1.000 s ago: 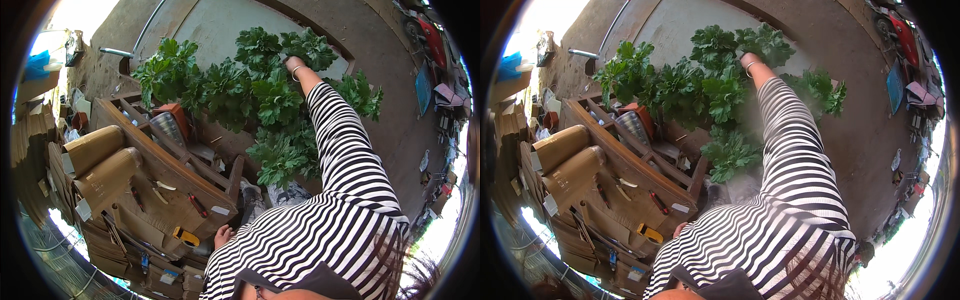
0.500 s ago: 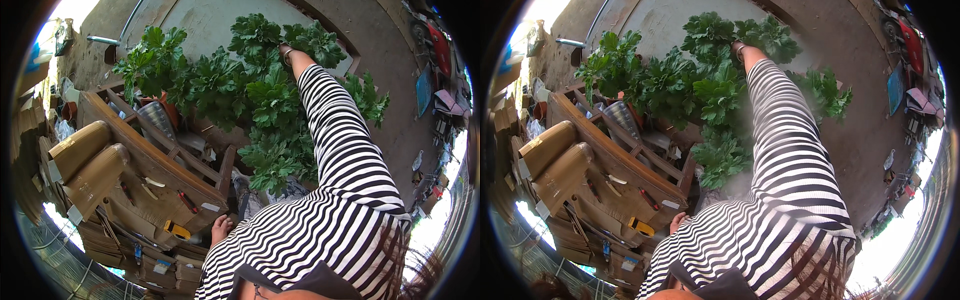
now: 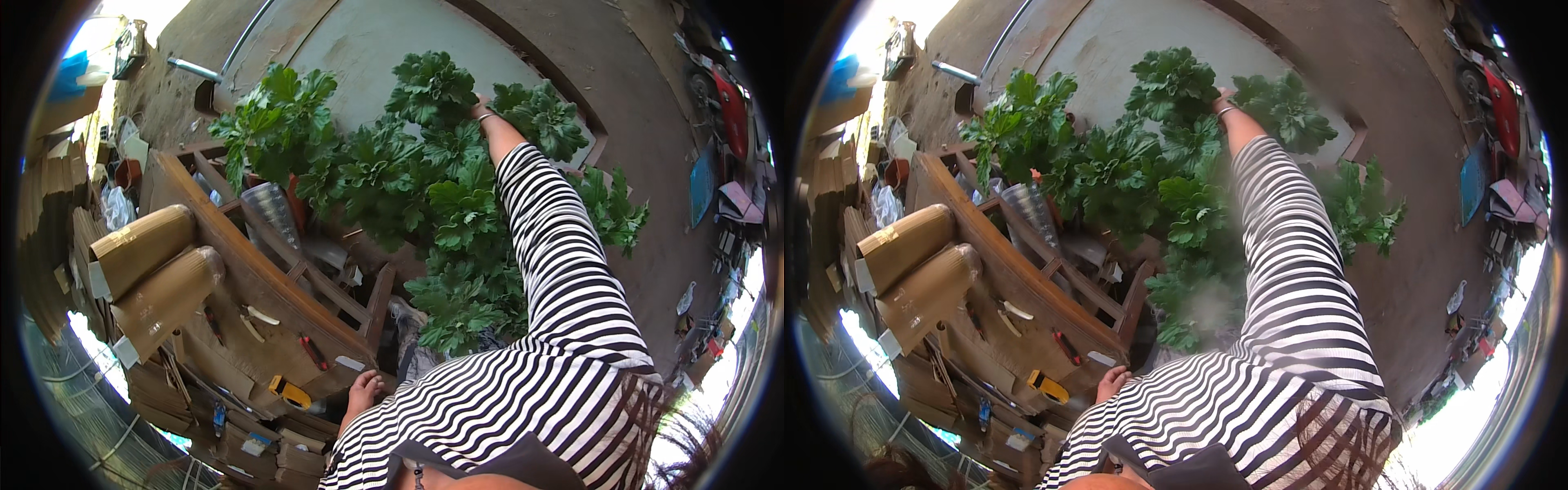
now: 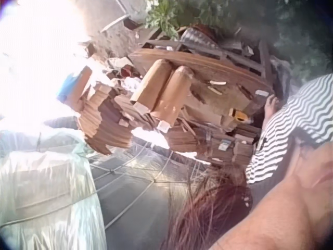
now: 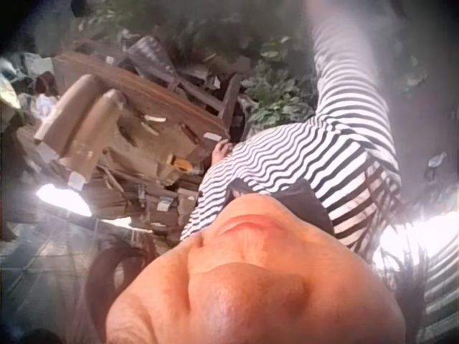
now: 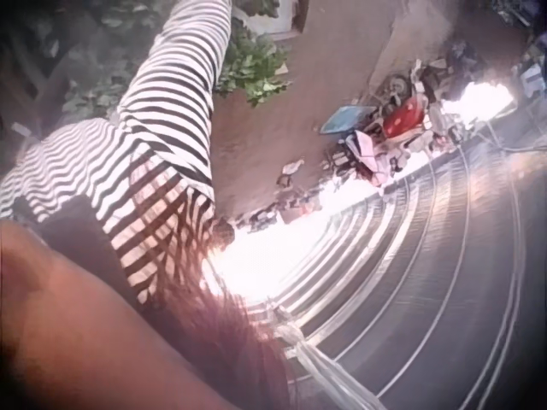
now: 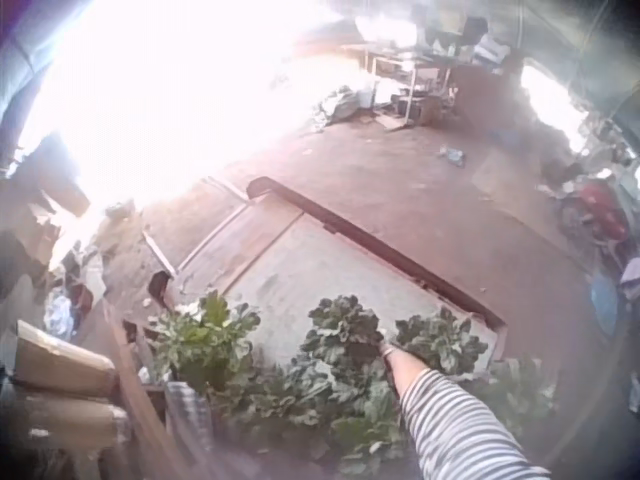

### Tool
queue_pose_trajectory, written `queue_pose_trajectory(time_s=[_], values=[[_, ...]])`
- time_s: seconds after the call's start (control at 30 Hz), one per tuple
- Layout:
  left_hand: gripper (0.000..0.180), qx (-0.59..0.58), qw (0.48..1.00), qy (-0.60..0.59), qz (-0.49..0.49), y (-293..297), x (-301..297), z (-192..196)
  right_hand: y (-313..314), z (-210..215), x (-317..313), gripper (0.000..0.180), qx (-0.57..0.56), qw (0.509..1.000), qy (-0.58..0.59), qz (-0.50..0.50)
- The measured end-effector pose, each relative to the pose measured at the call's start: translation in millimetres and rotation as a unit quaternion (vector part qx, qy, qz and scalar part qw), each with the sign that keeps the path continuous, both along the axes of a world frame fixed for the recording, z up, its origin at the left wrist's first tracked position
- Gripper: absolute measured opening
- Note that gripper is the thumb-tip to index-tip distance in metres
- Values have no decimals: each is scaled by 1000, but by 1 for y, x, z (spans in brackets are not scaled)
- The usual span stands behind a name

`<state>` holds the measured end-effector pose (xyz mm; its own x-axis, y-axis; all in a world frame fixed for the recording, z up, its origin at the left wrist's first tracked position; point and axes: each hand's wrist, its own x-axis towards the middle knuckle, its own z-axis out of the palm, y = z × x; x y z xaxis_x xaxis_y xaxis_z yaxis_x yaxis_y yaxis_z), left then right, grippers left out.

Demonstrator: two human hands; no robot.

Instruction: The person rolls flat cardboard sheets into cylindrical tubes and secures the seams with clear tape. They then place a small potted plant inside one of the tubes and continue assembling additional tubes on a wooden workbench.

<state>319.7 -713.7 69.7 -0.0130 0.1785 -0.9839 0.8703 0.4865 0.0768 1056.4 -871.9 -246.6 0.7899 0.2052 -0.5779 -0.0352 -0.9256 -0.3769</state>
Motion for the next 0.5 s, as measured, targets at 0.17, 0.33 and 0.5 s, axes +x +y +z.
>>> queue_pose_trajectory(time_s=[0.17, 0.33, 0.5], values=[[38, -14, 998, -23, 61, 7, -4, -5, 16, 1, 12, 50, 120, 990, 42, -60], [40, -21, 998, 10, 54, -11, -2, -3, 54, 50, 9, 50, 226, 934, 138, -240], [40, -24, 999, 7, 26, 8, 8, -8, 43, 24, 24, 49, 334, 939, 80, 8]])
